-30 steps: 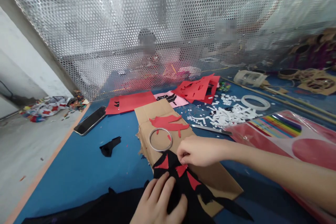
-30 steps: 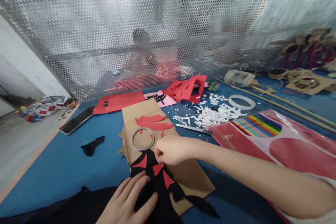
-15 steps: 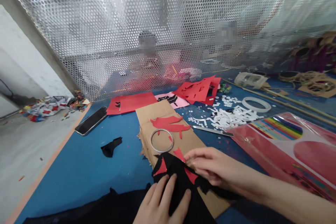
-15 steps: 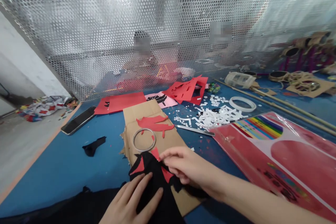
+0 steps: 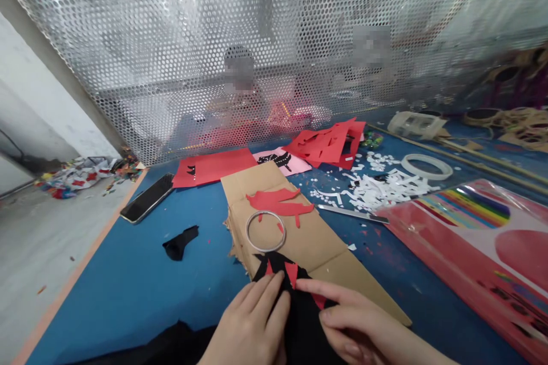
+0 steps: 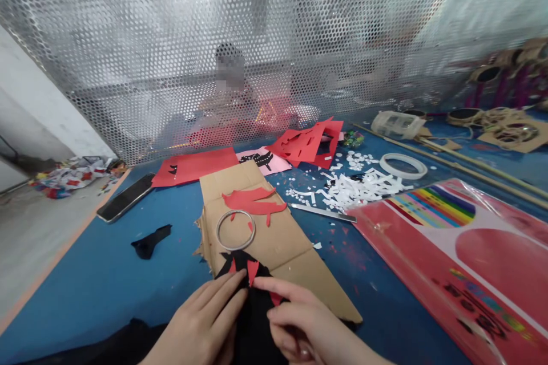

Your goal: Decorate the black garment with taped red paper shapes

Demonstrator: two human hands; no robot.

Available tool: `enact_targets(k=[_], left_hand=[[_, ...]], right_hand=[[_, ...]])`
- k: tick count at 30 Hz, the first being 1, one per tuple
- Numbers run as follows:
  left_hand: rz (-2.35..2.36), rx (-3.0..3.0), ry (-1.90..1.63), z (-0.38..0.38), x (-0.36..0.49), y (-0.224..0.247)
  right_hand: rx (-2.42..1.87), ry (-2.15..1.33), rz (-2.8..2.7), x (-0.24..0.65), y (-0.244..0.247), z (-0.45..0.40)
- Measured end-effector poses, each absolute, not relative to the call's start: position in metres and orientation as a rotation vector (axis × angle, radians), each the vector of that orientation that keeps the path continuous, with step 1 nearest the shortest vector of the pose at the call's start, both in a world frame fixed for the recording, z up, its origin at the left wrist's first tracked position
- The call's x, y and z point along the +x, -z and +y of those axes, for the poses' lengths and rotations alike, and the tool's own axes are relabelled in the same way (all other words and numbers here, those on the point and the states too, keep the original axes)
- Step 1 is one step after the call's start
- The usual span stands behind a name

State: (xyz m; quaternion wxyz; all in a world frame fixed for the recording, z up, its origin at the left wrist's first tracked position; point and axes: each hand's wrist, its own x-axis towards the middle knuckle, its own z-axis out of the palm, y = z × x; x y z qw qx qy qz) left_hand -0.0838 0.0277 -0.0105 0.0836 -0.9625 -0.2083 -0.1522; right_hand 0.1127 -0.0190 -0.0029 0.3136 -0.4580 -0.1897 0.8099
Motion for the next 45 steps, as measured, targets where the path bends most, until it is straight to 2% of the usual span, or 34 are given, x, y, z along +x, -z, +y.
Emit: enact_targets(k=[15, 33, 40, 45], left_hand=[[-0.614, -2.961, 0.288, 0.033, -0.085, 0.012], [-0.748, -3.096, 0.124, 0.031, -0.079, 0.002], [-0.724, -3.106, 0.022, 0.032, -0.081, -0.002], [-0.736, -3.127, 0.024, 0.033, -0.079, -0.005]], right_hand=[[-1.226, -2.179, -0.544, 0.112, 0.016, -0.014], [-1.279, -2.015, -0.383, 0.107, -0.024, -0.024], [-1.33, -2.087, -0.494, 0.11, -0.011, -0.017], [-1.5, -1.921, -0.765, 0.115, 0.007, -0.021]])
